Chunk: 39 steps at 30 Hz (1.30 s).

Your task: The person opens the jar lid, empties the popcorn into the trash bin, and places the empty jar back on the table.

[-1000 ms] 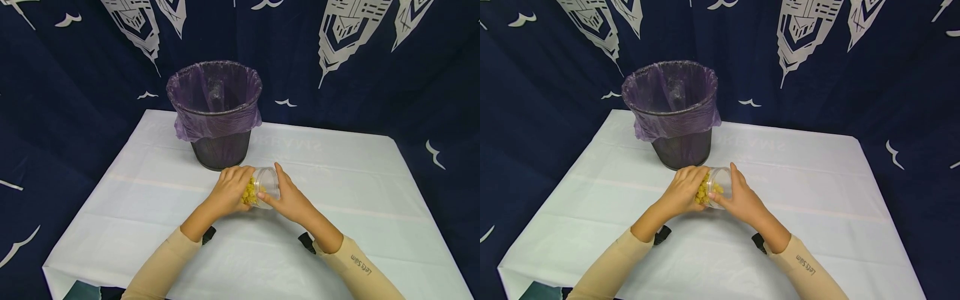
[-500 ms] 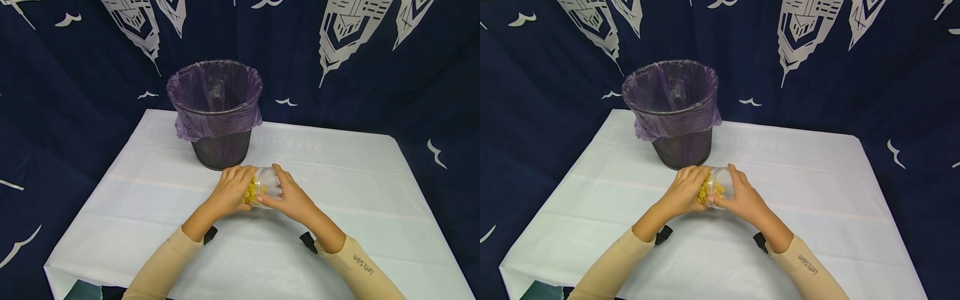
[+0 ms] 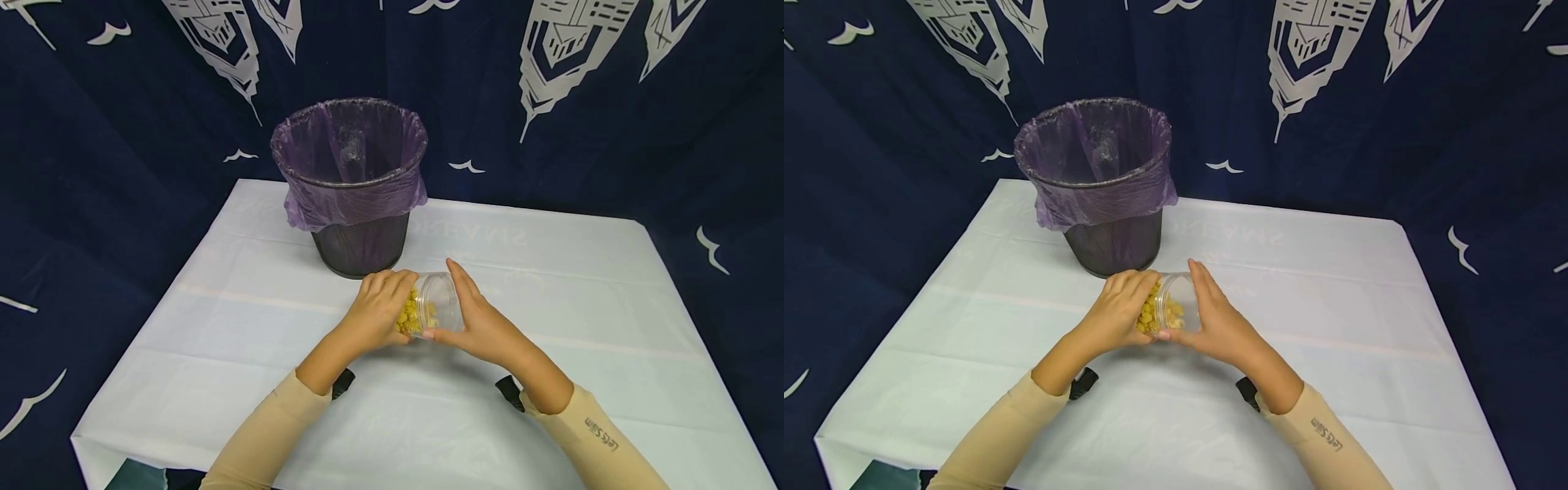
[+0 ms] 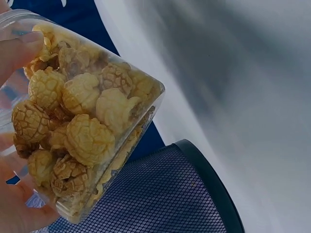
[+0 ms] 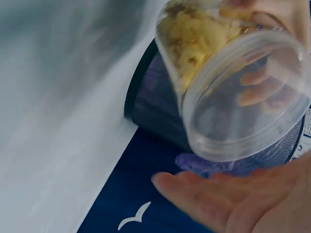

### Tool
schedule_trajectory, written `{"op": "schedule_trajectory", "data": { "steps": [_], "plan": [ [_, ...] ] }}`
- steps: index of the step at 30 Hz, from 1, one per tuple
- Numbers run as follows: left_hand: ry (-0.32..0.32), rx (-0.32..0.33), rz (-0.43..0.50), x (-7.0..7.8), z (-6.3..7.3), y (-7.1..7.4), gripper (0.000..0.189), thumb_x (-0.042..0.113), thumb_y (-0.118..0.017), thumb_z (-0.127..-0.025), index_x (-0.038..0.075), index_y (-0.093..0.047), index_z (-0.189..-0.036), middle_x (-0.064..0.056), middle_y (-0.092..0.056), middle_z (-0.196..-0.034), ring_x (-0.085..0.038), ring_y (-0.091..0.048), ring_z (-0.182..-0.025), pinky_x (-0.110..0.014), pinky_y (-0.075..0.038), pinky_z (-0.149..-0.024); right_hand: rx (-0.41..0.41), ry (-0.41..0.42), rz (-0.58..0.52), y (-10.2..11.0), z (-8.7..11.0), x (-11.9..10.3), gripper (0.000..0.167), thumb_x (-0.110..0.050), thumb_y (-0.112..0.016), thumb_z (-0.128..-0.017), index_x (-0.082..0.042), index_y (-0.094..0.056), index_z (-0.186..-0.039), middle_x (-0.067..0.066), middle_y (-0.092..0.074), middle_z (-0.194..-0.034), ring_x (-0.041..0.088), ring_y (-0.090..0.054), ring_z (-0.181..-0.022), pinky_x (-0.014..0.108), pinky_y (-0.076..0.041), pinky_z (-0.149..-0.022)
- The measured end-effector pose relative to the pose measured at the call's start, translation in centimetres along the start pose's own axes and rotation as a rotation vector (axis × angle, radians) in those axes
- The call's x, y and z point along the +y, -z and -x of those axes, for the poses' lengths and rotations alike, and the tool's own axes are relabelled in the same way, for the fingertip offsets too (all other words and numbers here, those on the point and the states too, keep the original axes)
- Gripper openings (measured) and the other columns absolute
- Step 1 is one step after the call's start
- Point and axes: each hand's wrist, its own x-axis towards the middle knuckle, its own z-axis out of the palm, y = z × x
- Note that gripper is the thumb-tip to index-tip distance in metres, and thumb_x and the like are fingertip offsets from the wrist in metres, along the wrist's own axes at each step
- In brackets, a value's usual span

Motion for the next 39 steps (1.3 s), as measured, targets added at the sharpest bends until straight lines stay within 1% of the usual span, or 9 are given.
{"op": "schedule_trajectory", "data": {
  "steps": [3, 5, 8, 14, 23, 27, 34, 36, 39],
  "plan": [
    [0.002, 0.003, -0.01, 0.0, -0.1, 0.0, 0.097, 0.036, -0.084, -0.046, 0.002, -0.04, -0.125, -0.012, -0.047, -0.121, -0.028, -0.04, -0.106, -0.042, -0.031, -0.088, 0.031, -0.146, -0.014, 0.0, 0.0, -0.6, 0.097, -0.06, -0.052, -0.079, -0.01, 0.001, -0.144, 0.018, -0.014, -0.145, 0.037, -0.029, -0.125, 0.054, -0.032, -0.093],
    [0.005, -0.002, -0.014, 0.0, -0.1, 0.0, 0.098, 0.036, -0.084, -0.046, 0.002, -0.04, -0.126, -0.012, -0.047, -0.121, -0.028, -0.04, -0.106, -0.042, -0.031, -0.089, 0.034, -0.202, -0.021, 0.0, -0.1, -0.9, 0.094, -0.06, -0.047, -0.082, -0.004, -0.004, -0.143, 0.023, -0.02, -0.142, 0.039, -0.038, -0.119, 0.054, -0.036, -0.088],
    [0.008, -0.012, -0.023, 0.0, -0.2, 0.0, 0.098, 0.037, -0.083, -0.046, 0.002, -0.04, -0.127, -0.012, -0.046, -0.122, -0.028, -0.04, -0.107, -0.042, -0.031, -0.089, 0.024, -0.245, -0.038, -0.1, -0.2, -0.9, 0.094, -0.061, -0.045, -0.082, 0.0, -0.006, -0.142, 0.025, -0.026, -0.139, 0.04, -0.048, -0.108, 0.052, -0.042, -0.082],
    [0.008, -0.012, -0.023, 0.1, -0.2, -0.1, 0.098, 0.038, -0.083, -0.047, 0.002, -0.04, -0.127, -0.013, -0.046, -0.122, -0.028, -0.04, -0.107, -0.042, -0.031, -0.088, 0.006, -0.272, -0.104, -0.4, -0.4, -1.0, 0.098, -0.062, -0.049, -0.079, -0.002, -0.005, -0.143, 0.026, -0.025, -0.138, 0.042, -0.049, -0.106, 0.05, -0.043, -0.082],
    [-0.001, -0.005, -0.022, 0.1, -0.1, -0.3, 0.098, 0.037, -0.083, -0.046, 0.001, -0.04, -0.126, -0.013, -0.046, -0.122, -0.028, -0.04, -0.106, -0.041, -0.03, -0.088, 0.023, -0.182, -0.125, -0.2, -0.2, -0.5, 0.098, -0.058, -0.063, -0.072, -0.014, -0.012, -0.143, 0.019, -0.026, -0.137, 0.037, -0.044, -0.112, 0.048, -0.044, -0.081],
    [-0.005, -0.004, -0.017, 0.1, -0.1, -0.3, 0.1, 0.037, -0.085, -0.045, 0.001, -0.039, -0.126, -0.013, -0.046, -0.122, -0.028, -0.04, -0.106, -0.042, -0.03, -0.089, -0.004, -0.075, -0.085, 0.0, 0.0, 0.1, 0.1, -0.055, -0.067, -0.07, -0.02, -0.01, -0.144, 0.012, -0.02, -0.142, 0.031, -0.032, -0.123, 0.05, -0.035, -0.092],
    [-0.001, -0.007, -0.023, 0.1, -0.1, -0.4, 0.101, 0.039, -0.085, -0.046, 0.001, -0.039, -0.127, -0.013, -0.045, -0.122, -0.028, -0.039, -0.106, -0.042, -0.029, -0.089, -0.045, 0.139, 0.016, 0.4, 0.0, 0.9, 0.108, -0.033, -0.079, -0.066, -0.024, -0.005, -0.145, 0.002, -0.009, -0.148, 0.025, -0.016, -0.132, 0.047, -0.027, -0.099],
    [-0.002, -0.005, -0.023, 0.1, -0.1, -0.4, 0.101, 0.039, -0.085, -0.046, 0.002, -0.039, -0.127, -0.013, -0.045, -0.122, -0.028, -0.039, -0.106, -0.042, -0.03, -0.089, -0.034, 0.148, 0.055, 0.5, 0.0, 0.9, 0.11, -0.038, -0.078, -0.066, -0.022, -0.003, -0.145, 0.003, -0.008, -0.148, 0.025, -0.013, -0.132, 0.048, -0.025, -0.1],
    [-0.004, 0.002, -0.019, 0.1, -0.1, -0.4, 0.1, 0.038, -0.085, -0.045, 0.001, -0.039, -0.126, -0.013, -0.045, -0.122, -0.028, -0.04, -0.106, -0.042, -0.03, -0.089, -0.009, 0.09, 0.065, 0.4, 0.0, 0.7, 0.108, -0.05, -0.07, -0.07, -0.017, 0.0, -0.145, 0.006, -0.008, -0.148, 0.027, -0.015, -0.132, 0.049, -0.025, -0.099]
  ]
}}
